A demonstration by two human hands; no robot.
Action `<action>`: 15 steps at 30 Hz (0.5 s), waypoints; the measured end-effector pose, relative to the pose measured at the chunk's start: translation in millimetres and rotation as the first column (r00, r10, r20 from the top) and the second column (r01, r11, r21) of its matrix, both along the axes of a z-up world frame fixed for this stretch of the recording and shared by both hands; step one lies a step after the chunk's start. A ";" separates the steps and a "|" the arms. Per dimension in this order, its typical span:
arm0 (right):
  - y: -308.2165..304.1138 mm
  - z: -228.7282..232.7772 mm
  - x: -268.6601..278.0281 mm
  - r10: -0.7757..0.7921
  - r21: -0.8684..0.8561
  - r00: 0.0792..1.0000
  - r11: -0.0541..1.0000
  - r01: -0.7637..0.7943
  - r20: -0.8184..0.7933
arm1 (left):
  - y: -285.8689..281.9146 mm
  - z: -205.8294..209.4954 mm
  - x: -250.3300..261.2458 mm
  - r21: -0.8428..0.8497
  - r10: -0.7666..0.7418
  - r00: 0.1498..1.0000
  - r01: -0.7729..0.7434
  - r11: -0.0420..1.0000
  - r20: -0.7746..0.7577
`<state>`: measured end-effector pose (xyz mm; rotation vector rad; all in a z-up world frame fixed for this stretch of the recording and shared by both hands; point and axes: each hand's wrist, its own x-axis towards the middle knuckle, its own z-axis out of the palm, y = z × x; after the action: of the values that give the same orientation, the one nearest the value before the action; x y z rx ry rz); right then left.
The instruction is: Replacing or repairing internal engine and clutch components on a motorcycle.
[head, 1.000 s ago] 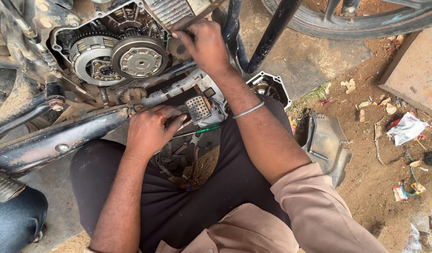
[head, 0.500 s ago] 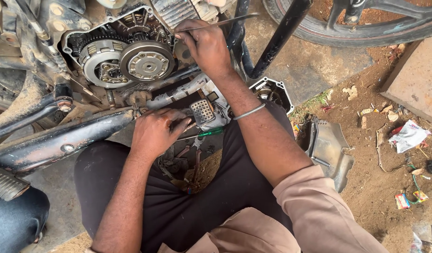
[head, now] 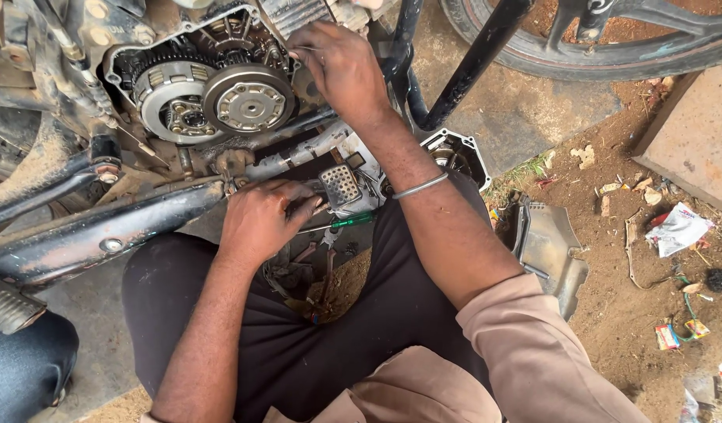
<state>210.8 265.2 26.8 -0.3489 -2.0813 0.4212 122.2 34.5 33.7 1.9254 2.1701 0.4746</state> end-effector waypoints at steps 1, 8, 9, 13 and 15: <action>-1.5 3.3 1.3 0.002 0.002 1.000 1.000 -0.002 -0.001 | 0.6 1.4 0.2 0.002 0.002 1.000 -0.002 1.000 -0.001; 6.5 -15.4 4.2 -0.025 0.004 0.999 1.000 0.025 0.045 | 0.7 4.3 -0.4 0.003 -0.003 1.000 0.003 1.000 0.021; 10.1 -19.2 4.1 -0.018 -0.004 0.998 1.000 0.018 0.061 | 2.4 5.0 -0.5 -0.008 -0.008 1.000 0.009 1.000 0.024; 4.0 -8.4 3.2 0.009 0.002 1.000 1.000 -0.009 0.026 | 0.9 4.3 -1.0 0.070 -0.017 0.999 0.015 0.997 0.040; 3.9 -16.1 0.2 -0.099 -0.004 0.992 0.995 0.100 0.084 | -0.2 4.0 -1.5 0.031 -0.015 1.000 0.014 0.999 0.015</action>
<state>210.9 269.2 10.7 -0.4802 -2.1332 0.3614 120.7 34.3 37.7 1.9456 2.1507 0.5214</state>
